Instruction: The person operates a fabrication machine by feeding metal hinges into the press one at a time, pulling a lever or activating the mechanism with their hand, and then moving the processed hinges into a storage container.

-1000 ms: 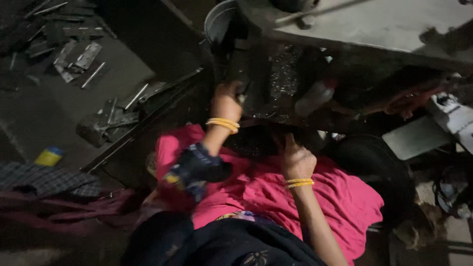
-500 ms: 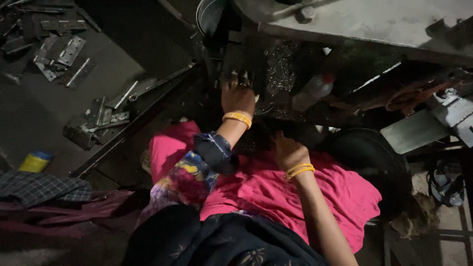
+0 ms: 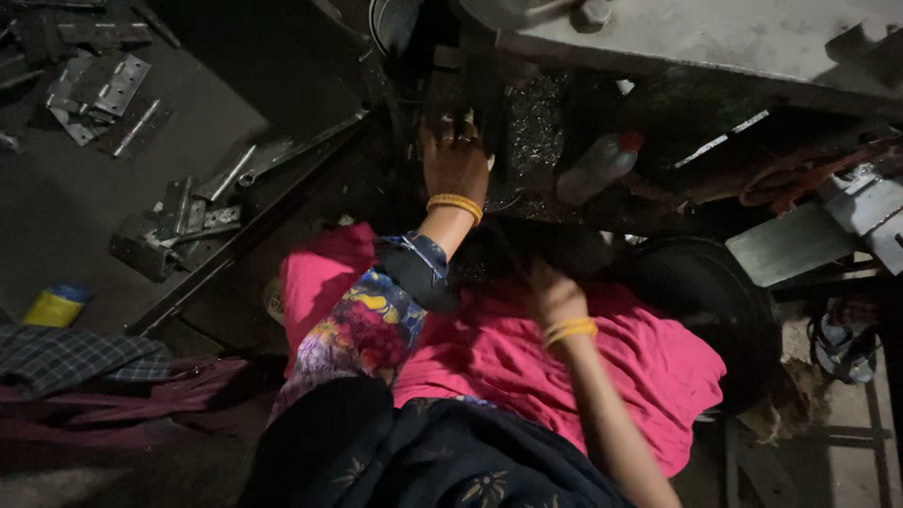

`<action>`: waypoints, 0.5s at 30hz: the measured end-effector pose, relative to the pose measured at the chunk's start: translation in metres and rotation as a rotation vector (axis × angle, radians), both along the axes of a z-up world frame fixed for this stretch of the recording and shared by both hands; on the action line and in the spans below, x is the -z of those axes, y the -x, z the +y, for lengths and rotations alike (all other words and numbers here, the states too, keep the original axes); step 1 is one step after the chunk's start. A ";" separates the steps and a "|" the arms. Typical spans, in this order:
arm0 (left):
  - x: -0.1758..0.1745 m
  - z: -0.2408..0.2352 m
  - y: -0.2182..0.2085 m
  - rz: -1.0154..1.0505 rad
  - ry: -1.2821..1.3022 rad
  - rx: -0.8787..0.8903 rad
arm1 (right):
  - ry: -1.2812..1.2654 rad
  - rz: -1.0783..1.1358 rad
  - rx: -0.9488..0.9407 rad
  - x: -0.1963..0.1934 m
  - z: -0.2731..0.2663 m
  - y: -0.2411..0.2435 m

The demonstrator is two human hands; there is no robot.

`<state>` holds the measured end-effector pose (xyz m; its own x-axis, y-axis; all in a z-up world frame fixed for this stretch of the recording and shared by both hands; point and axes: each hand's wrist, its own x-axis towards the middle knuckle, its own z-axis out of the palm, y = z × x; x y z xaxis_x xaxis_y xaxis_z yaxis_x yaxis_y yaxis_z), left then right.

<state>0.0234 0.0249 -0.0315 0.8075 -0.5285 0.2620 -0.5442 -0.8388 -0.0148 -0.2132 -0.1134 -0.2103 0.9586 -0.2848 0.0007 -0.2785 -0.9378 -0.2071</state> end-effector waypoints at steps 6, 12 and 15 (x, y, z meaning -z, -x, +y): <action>0.003 0.012 0.000 0.093 0.020 0.006 | 0.013 -0.173 0.057 0.062 0.021 0.032; 0.021 0.005 -0.012 -0.026 0.028 0.043 | -0.200 -0.097 0.115 -0.024 0.002 0.005; 0.008 -0.001 -0.015 0.118 -0.031 0.034 | 0.137 -0.041 -0.086 -0.003 0.001 -0.003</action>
